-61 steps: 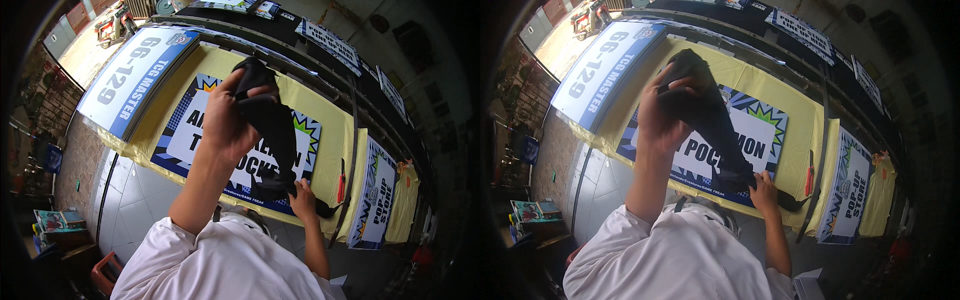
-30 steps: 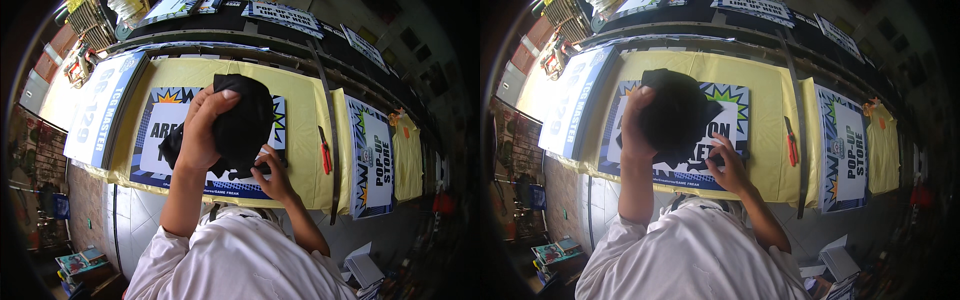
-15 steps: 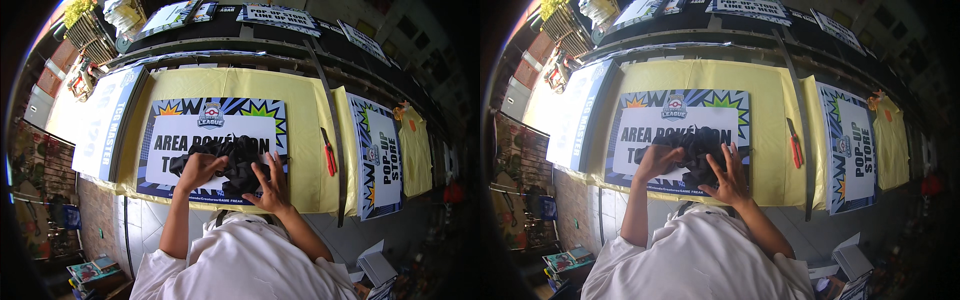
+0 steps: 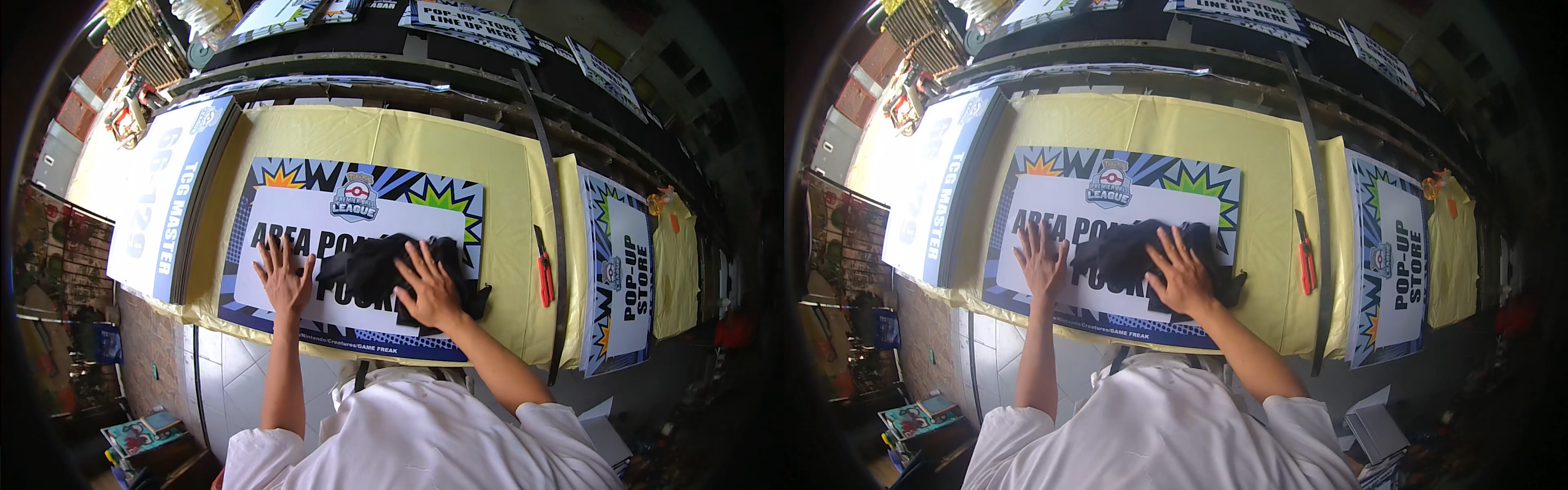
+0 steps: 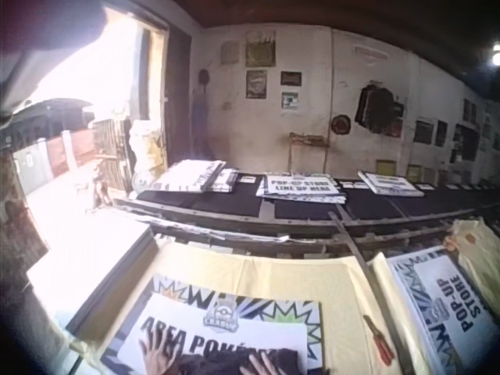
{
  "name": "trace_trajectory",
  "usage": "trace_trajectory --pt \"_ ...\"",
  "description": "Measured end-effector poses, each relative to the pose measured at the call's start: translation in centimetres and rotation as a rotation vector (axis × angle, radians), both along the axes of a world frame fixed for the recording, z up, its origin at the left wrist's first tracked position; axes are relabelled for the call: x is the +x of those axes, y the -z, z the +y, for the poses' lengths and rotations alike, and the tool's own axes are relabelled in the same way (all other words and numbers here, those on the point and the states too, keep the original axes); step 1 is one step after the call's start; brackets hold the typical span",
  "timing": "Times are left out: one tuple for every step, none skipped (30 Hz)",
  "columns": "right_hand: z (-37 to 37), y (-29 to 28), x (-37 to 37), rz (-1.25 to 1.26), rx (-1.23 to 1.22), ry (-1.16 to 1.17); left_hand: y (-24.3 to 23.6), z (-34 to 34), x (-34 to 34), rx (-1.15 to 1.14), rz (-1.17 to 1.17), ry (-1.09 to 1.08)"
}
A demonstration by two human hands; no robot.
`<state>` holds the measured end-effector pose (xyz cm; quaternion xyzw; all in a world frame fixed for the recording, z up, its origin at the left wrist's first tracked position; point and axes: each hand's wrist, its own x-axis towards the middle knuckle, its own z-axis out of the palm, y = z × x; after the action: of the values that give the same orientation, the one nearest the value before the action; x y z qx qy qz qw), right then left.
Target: The person applies a printed sign reading 'AREA POKEMON TCG POCKET' onto a yellow surface. They smooth the sign with a black cloth, use a spray bottle to apply liquid, and then trim the excess yellow material around the sign using a utility knife and a metal ruler.
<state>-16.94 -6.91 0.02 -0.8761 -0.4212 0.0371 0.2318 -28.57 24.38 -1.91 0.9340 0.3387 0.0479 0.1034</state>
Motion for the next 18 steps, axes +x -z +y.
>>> trace_trajectory --pt "-0.5 -0.1 2.7 -0.055 -0.013 0.089 -0.1 -0.6 0.2 0.058 0.003 0.021" --pt "-0.7 0.6 5.8 -0.098 -0.008 0.171 -0.1 -1.0 0.3 0.071 -0.005 0.046" --pt "-1.0 1.6 7.8 -0.141 -0.004 0.252 -0.1 -1.3 0.5 0.083 0.015 0.062" --pt "-0.6 1.7 7.4 -0.152 0.005 0.252 -0.1 -1.4 0.4 0.091 0.011 0.048" --pt "0.5 1.3 6.8 -0.167 0.020 0.260 -0.1 -1.0 0.5 0.105 0.001 0.041" --pt "0.8 1.2 3.5 -0.087 0.052 0.199 -0.1 -0.7 0.0 0.108 0.015 0.028" --pt "-0.1 0.7 0.5 -0.067 0.057 0.122 -0.1 -0.6 0.1 0.109 0.014 0.013" --pt "-1.1 0.3 -2.5 -0.043 0.064 0.048 -0.1 -0.9 -0.2 0.107 0.022 -0.007" --pt "-1.8 0.1 -3.8 -0.060 0.069 -0.014 0.0 -0.9 -0.2 0.105 0.003 -0.003" --pt "-2.0 0.3 -3.2 0.078 0.083 0.079 0.0 -0.8 0.0 0.095 -0.019 0.008" --pt "-2.3 0.6 -2.0 0.219 0.098 0.177 0.0 -0.9 -0.1 0.087 -0.037 0.021" --pt "-2.1 1.3 1.6 0.117 0.088 0.152 -0.1 -1.0 0.1 0.092 -0.042 0.027" --pt "-1.5 2.0 4.8 0.084 -0.035 0.224 0.0 -1.1 0.4 0.089 -0.042 0.038" --pt "-0.1 1.7 7.0 -0.043 0.044 0.228 0.1 -1.2 0.6 0.088 -0.042 0.043" --pt "1.1 2.0 7.8 -0.187 0.117 0.203 0.0 -1.2 0.6 0.089 -0.044 0.042" --pt "2.6 1.6 6.4 -0.144 0.142 0.156 0.0 -1.0 0.5 0.095 -0.027 0.027" --pt "3.3 1.0 4.3 -0.105 0.166 0.110 0.1 -0.8 0.6 0.094 -0.033 0.013" --pt "2.7 0.8 1.8 -0.074 0.122 -0.024 0.1 -0.8 0.7 0.093 -0.036 0.004"
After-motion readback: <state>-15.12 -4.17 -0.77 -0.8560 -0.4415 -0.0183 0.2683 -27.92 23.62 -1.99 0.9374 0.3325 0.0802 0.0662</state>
